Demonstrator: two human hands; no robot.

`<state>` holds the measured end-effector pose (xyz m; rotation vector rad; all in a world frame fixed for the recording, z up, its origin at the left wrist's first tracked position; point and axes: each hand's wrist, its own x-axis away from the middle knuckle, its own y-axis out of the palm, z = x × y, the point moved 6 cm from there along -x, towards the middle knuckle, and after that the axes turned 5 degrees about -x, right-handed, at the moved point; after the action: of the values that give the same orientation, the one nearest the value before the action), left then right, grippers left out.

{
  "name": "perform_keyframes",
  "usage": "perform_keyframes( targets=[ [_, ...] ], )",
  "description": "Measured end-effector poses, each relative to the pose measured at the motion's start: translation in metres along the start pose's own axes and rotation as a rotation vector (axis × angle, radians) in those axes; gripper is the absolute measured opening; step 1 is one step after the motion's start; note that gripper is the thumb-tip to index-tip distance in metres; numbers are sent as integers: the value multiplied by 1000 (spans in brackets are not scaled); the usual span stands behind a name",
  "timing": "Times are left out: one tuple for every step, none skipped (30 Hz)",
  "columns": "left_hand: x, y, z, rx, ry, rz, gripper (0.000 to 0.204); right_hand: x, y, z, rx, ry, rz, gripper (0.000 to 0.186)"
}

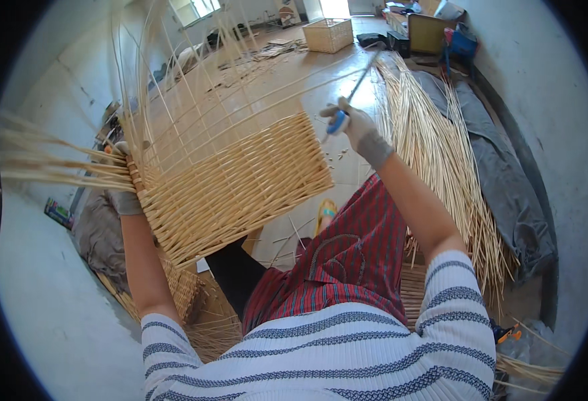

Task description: Weaving a bamboo basket, measuring dimensions and cutting strips to size.

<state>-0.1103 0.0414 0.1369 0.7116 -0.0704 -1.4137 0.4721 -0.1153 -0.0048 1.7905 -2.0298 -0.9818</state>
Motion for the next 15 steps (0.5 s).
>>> perform_keyframes(
  targets=[
    [5, -2, 11, -6, 8, 24, 34, -8, 31, 0, 182, 29, -55, 48],
    [14, 28, 26, -7, 225, -402, 30, -17, 53, 3, 367, 52, -103, 49],
    [32, 62, 33, 9, 433, -845, 28, -34, 52, 7, 180, 10, -135, 48],
    [38, 60, 33, 12, 414, -821, 28, -40, 54, 1, 190, -3, -106, 47],
    [45, 65, 19, 261, -70, -916, 27, -43, 59, -10, 198, -13, -77, 46],
    [55, 70, -3, 532, -559, -980, 27, -54, 57, -26, 162, -66, -139, 46],
    [11, 37, 8, 42, 54, -877, 29, -68, 75, -28, 111, -95, -244, 46],
    [-22, -5, 27, -497, 622, -670, 30, -76, 110, -20, 16, -48, -240, 47],
    [-31, 28, -17, -176, 307, -851, 31, -88, 87, -37, -128, 210, -481, 42],
    [-28, 58, -50, 141, -12, -996, 32, -105, 66, -54, -45, 142, -420, 44],
    [-41, 46, -73, 148, -7, -922, 32, -122, 66, -49, 12, 93, -404, 47],
    [-55, 29, -99, 154, 7, -855, 32, -132, 72, -34, 13, 127, -413, 47],
    [-55, 18, -140, 163, -14, -837, 32, -142, 67, -22, 237, 23, -309, 49],
    [-62, -13, -188, 143, -174, -477, 31, -154, 65, -14, 459, -83, -222, 51],
    [-67, -21, -236, 141, -337, -141, 31, -168, 33, 1, 543, -6, -211, 49]
  ],
)
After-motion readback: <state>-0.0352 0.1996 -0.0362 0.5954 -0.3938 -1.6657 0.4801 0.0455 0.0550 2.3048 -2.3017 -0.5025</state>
